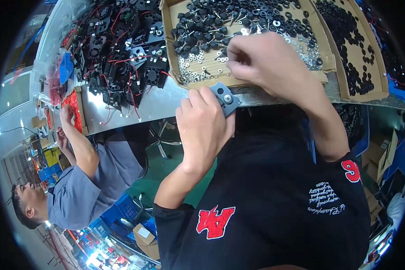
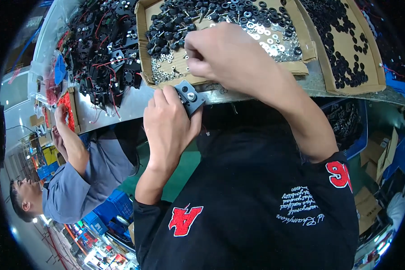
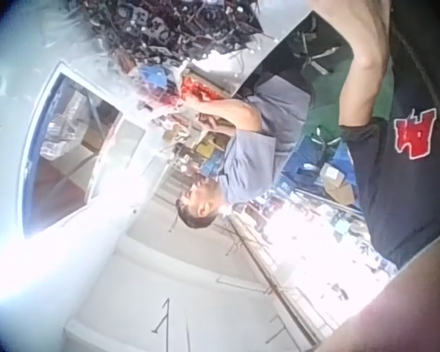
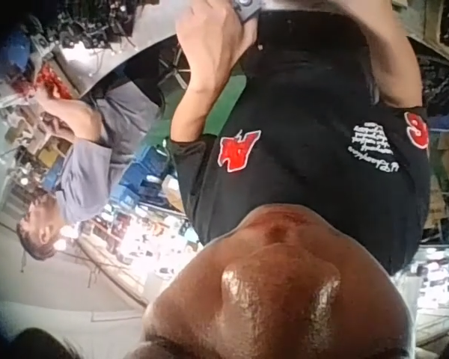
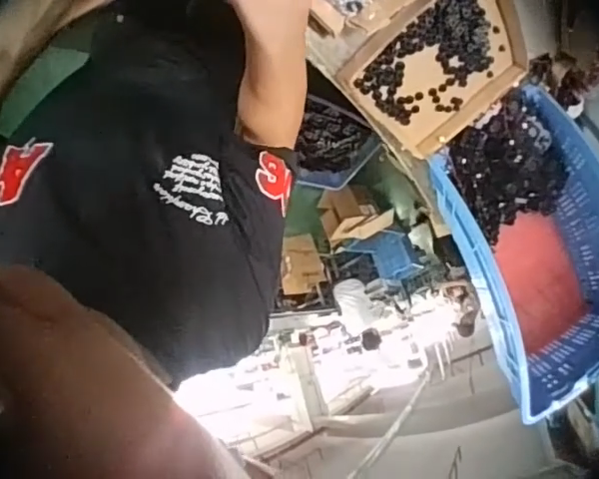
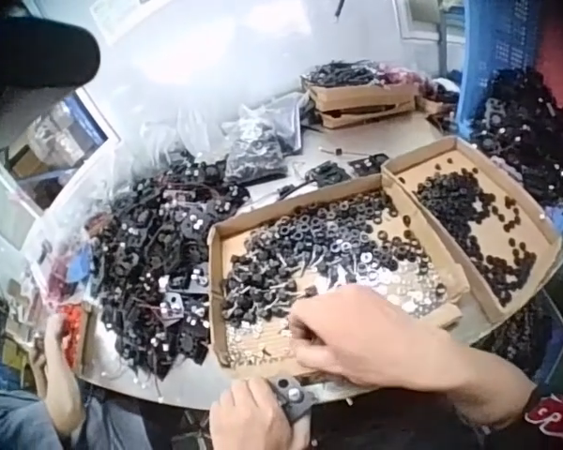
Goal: Manually assembling small cooling fans into their plastic housings at a factory workstation.
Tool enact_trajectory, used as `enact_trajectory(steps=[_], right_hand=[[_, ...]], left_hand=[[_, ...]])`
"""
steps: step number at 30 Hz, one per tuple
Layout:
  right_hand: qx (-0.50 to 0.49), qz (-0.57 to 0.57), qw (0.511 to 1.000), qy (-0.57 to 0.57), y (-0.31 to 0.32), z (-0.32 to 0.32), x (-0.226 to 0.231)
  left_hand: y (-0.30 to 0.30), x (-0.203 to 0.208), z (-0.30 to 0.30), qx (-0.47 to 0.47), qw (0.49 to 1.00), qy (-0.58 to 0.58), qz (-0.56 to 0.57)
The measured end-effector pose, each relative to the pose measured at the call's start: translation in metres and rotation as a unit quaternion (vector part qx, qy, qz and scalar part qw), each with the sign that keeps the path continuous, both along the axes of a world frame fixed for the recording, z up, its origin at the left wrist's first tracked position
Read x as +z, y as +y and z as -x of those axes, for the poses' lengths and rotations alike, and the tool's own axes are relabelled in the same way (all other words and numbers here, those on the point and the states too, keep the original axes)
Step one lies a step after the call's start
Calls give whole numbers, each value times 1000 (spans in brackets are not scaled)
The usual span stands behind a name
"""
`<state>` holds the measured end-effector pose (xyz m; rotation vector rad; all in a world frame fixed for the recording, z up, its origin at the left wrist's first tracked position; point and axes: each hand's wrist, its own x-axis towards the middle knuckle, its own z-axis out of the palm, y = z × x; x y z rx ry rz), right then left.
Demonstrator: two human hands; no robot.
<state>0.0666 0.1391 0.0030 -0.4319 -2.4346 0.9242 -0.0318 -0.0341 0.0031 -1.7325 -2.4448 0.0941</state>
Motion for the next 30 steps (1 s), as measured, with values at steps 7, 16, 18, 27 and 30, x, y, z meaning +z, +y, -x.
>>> enact_trajectory(steps=[7,16,18,27,30], right_hand=[[60,99,993,38,-39,-35,-8],[58,68,996,24,-43,-27,-13],[51,60,997,11,-46,-27,-12],[29,43,998,26,-57,-27,-13],[28,46,999,6,-55,-27,-12]], left_hand=[[-1,2,-6,14,1000,-18,-2],[1,3,-11,49,998,-35,21],[0,2,-10,47,997,-48,26],[-15,-8,1,-31,982,-172,-67],[-21,-10,0,-2,960,-247,-134]])
